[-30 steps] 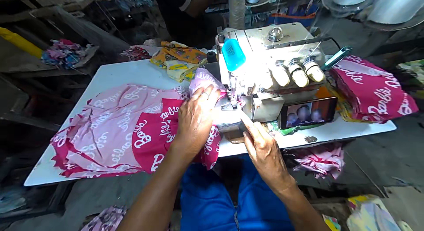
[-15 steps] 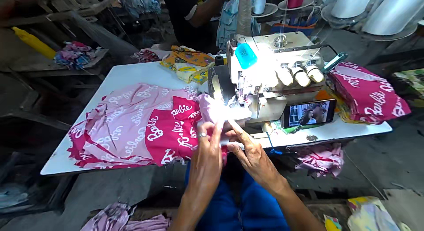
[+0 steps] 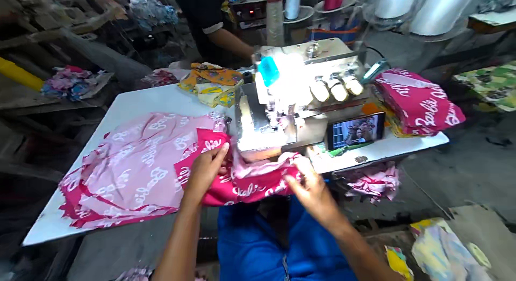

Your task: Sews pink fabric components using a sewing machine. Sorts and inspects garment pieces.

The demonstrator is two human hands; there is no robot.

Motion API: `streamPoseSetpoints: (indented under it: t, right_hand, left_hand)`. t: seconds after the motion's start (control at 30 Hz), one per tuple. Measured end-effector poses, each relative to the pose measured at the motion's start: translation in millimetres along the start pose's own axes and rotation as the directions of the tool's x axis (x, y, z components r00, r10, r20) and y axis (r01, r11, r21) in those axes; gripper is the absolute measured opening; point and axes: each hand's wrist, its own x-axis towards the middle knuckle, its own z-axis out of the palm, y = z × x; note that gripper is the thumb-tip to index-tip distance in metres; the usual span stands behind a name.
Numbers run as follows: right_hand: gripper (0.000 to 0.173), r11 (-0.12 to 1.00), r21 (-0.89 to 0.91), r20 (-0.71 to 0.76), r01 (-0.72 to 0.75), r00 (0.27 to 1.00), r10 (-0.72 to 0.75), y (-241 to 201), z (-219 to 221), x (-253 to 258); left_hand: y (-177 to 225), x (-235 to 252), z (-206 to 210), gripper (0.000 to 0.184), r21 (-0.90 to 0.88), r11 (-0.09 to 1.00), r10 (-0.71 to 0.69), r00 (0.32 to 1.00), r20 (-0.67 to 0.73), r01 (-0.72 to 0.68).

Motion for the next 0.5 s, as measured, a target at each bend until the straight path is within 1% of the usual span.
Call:
streamPoseSetpoints:
  t: [0.07,0.1,0.17,0.23,0.27,0.3,0.33,0.37,0.4,0.43,0.47,0.5]
  right_hand:
    - [0.034,0.994,0.103,0.046,0.029,0.998,-0.034,-3,5,-13]
    - [0.034,0.99,0.139,0.071,0.034,0.996,-0.044,-4,5,-19]
    - [0.036,0.979,0.202,0.147,0.006,0.989,-0.036,-5,3,-31]
    - [0.046,0.964,0.261,0.275,-0.061,0.961,-0.014,-2,-5,-43]
    - [0.056,0.962,0.257,0.357,-0.094,0.934,-0.004,-1,-10,-49]
    - [0.063,0.969,0.211,0.439,-0.126,0.898,0.021,1,-17,-53]
    - [0.063,0.979,0.142,0.507,-0.143,0.86,0.052,2,-25,-55]
    - [0.052,0.99,0.079,0.531,-0.117,0.846,0.057,3,-34,-56]
    - [0.036,0.998,0.037,0.493,-0.047,0.87,0.022,5,-41,-54]
    - [0.03,0.999,0.0,0.411,0.039,0.911,-0.036,5,-48,-51]
    - [0.033,0.992,-0.039,0.308,0.121,0.946,-0.103,2,-57,-46]
    - [0.038,0.981,-0.074,0.206,0.18,0.965,-0.161,-3,-65,-39]
  left_hand:
    - [1,15,2,0.029,0.06,0.998,0.018,0.992,0.126,-0.026]
    - [2,19,1,0.023,0.065,0.998,0.018,0.989,0.144,-0.028]
    - [9,25,-9,0.025,0.038,0.999,0.019,0.992,0.123,-0.024]
    - [14,36,-27,0.032,0.001,0.998,0.058,0.997,0.056,-0.058]
    - [20,42,-37,0.037,-0.027,0.997,0.07,0.997,0.031,-0.069]
    - [32,46,-47,0.041,-0.054,0.996,0.072,0.997,0.012,-0.071]
    - [50,50,-55,0.04,-0.076,0.995,0.064,0.998,-0.01,-0.065]
    - [71,54,-61,0.038,-0.098,0.993,0.058,0.998,-0.032,-0.061]
    - [91,58,-67,0.035,-0.138,0.987,0.073,0.995,-0.061,-0.081]
    - [106,64,-75,0.03,-0.194,0.973,0.107,0.991,-0.086,-0.122]
    - [116,75,-83,0.026,-0.259,0.951,0.143,0.983,-0.112,-0.168]
    - [118,88,-94,0.024,-0.325,0.921,0.178,0.974,-0.137,-0.214]
